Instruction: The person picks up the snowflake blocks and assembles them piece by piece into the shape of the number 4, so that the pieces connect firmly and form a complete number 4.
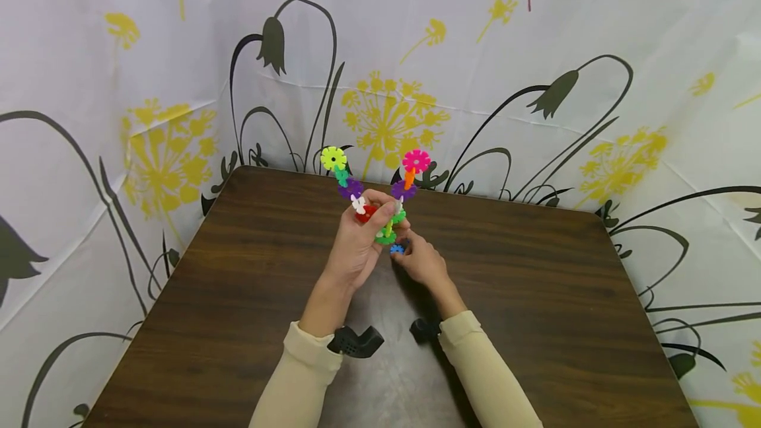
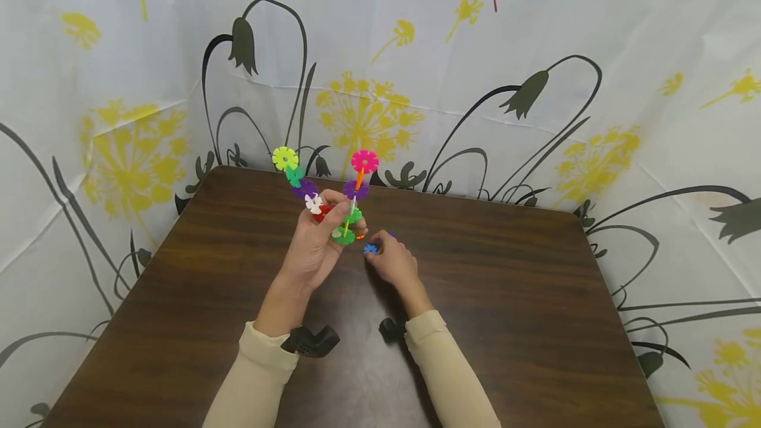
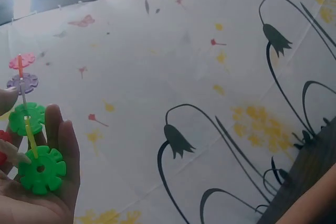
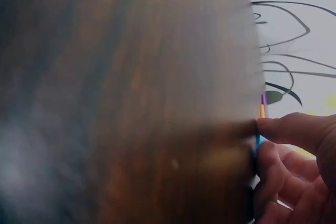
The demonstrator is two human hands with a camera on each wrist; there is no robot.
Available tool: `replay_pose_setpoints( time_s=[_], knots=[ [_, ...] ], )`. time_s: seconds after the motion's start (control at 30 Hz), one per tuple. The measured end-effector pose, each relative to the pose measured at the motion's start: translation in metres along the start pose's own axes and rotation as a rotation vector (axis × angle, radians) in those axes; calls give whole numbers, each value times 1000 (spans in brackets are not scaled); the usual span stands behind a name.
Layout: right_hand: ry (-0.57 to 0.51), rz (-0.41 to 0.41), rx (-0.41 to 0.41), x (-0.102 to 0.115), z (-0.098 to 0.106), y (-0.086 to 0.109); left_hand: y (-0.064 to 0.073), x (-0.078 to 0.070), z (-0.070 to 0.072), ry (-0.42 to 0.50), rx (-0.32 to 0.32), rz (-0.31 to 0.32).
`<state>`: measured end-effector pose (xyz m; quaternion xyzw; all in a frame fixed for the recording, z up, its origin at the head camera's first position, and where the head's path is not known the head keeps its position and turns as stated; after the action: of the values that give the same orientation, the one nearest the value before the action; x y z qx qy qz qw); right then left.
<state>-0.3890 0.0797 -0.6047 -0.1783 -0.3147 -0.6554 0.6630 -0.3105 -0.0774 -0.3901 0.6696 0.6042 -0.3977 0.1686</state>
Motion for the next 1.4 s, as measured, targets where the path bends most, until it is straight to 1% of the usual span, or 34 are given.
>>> replay_pose_setpoints(
  time_s=[0.07, 0.13, 0.23, 0.37, 0.43, 0.53, 0.63, 0.73, 0.83, 0.9, 1.03, 1.13, 1.27, 1.4],
  knots=[
    [4, -17, 18, 0, 2, 1, 0, 0, -1, 7, 15, -14],
    [-21, -29, 50, 6, 8, 8, 0, 0, -2, 8, 26, -22],
    [-111, -16, 105, 18, 15, 20, 0, 0, -3, 7, 42, -33],
    [-260, 18, 172, 25, 15, 31, -1, 0, -4, -9, 60, -49],
    [-313, 25, 194, 25, 16, 36, -1, 0, -5, -29, 62, -63],
    [-362, 51, 198, 27, 21, 43, -1, -2, -6, -48, 69, -86],
    [-407, 73, 173, 31, 33, 50, -1, -3, -8, -35, 82, -107],
    [-481, 82, 129, 37, 50, 58, -1, -4, -10, -10, 101, -124],
    [-576, 102, 76, 49, 73, 69, 0, -4, -12, -6, 117, -136],
    [-635, 145, 33, 62, 92, 78, 0, -5, -12, -15, 123, -142],
    [-721, 255, -47, 92, 125, 101, -1, -5, -13, -81, 121, -150],
    [-761, 309, -79, 108, 141, 116, 0, -5, -12, -167, 110, -148],
    [-807, 347, -101, 123, 153, 131, 2, -4, -12, -258, 109, -140],
    [-864, 361, -101, 131, 157, 139, 3, -5, -14, -289, 119, -149]
  ],
)
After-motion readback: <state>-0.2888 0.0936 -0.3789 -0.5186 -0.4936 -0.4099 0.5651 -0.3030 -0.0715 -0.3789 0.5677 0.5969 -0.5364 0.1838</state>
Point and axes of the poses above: each hand's wrist, its own y-axis away from the middle knuckle, its own z-axis out of the back of the hand, x = y × z, the point moved 9 cm from there along -y, towards the middle knuckle, and after that the axes turned 2 degrees about -z, right-handed, at the moved point
